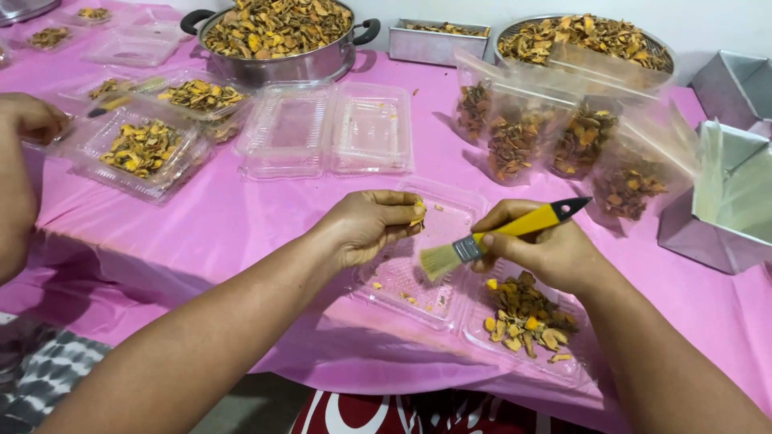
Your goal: Sorting dried turmeric pieces and packaging them into plastic bags and containers, including cleaning the containers with a brush.
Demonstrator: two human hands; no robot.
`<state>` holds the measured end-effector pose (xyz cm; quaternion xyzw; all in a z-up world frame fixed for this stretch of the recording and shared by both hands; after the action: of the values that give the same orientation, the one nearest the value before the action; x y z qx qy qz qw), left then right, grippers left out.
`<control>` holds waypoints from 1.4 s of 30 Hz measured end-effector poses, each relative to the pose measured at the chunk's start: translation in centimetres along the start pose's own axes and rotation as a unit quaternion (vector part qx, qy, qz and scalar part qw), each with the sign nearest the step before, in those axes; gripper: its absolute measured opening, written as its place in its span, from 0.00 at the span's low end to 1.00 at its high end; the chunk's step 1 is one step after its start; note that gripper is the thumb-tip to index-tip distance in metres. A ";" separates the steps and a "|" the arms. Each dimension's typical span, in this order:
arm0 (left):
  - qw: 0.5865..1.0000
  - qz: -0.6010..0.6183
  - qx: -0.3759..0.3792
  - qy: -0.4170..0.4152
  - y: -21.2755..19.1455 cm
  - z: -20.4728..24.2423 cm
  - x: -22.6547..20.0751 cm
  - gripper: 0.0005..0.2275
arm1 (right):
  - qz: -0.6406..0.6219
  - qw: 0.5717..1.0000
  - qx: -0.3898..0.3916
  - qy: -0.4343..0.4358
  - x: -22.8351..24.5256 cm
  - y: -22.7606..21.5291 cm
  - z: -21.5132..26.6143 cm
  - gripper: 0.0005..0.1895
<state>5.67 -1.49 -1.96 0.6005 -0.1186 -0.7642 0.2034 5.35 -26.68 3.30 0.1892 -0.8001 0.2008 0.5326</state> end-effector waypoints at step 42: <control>0.697 -0.576 0.264 0.337 8.8 2.2 -2.1 0.12 | 0.025 0.977 -0.210 -0.022 -0.7 -5.2 -2.0 0.11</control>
<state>5.44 -8.53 4.19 0.7977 0.1297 -0.4163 -0.4165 9.82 -29.96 4.00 0.0576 -0.8402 0.0374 0.5379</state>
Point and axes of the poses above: each hand's wrist, its own z-axis away from the middle knuckle, its own y-axis out of the palm, x = y × z, the point moved 2 cm from there along -z, towards the middle knuckle, and after that the axes turned 4 degrees about -x, right-handed, at the moved point
